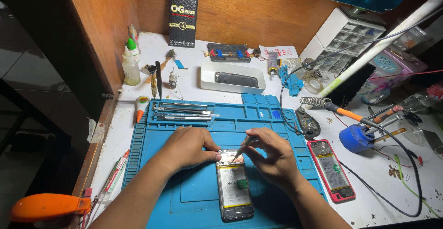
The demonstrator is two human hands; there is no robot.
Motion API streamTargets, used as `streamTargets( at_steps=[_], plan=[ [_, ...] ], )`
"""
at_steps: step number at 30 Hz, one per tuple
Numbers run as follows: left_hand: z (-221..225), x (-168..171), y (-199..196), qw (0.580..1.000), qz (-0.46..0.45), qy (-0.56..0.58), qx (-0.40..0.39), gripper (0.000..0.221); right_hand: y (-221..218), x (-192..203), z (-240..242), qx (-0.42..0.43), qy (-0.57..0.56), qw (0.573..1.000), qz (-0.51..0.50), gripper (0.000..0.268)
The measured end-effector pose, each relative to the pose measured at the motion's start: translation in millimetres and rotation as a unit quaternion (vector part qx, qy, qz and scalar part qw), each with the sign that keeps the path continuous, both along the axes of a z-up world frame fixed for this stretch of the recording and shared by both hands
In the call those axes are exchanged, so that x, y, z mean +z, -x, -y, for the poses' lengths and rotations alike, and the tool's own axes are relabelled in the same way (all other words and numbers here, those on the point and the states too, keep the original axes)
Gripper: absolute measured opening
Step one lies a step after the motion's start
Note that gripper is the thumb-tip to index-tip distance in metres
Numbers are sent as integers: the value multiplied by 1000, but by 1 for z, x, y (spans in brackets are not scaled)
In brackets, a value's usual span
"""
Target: Repairing a mobile phone by removing screws and disconnecting internal components on a specialized repair mat.
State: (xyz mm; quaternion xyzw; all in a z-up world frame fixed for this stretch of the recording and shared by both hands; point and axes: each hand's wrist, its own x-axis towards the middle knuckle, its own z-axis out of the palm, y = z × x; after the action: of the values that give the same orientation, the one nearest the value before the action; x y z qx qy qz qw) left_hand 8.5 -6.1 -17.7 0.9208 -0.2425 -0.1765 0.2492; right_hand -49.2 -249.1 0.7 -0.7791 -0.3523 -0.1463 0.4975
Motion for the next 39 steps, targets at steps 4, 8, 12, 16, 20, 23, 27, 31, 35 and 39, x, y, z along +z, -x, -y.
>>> streamTargets(
  at_steps=[4,8,12,16,20,23,27,31,35,39],
  plan=[
    [0,0,0,1000,10,4,-4,33,-4,-6,1,32,-17,998,-43,46],
    [0,-1,0,1000,11,3,-2,34,-2,-8,2,34,-34,998,-36,51],
    [-1,1,1,1000,6,6,-4,33,0,0,-3,-23,-24,999,-15,44],
    [0,4,1,1000,1,-9,-1,34,-3,-8,0,43,-63,994,-73,47],
    [-1,0,0,1000,4,4,-1,33,-2,-11,-3,29,-65,996,-46,50],
    [0,1,0,1000,5,4,-1,33,1,-3,-6,9,-81,996,-38,52],
    [1,1,0,1000,7,-3,-5,33,3,-4,1,32,-67,995,-64,47],
    [-1,5,1,1000,10,-1,-11,33,-4,-14,2,-8,-26,997,-70,43],
    [-1,5,2,999,9,41,-1,28,0,-5,-7,-31,-87,995,-24,50],
    [-1,3,1,1000,5,5,-8,34,4,-7,3,-1,-80,996,-43,42]
  ],
)
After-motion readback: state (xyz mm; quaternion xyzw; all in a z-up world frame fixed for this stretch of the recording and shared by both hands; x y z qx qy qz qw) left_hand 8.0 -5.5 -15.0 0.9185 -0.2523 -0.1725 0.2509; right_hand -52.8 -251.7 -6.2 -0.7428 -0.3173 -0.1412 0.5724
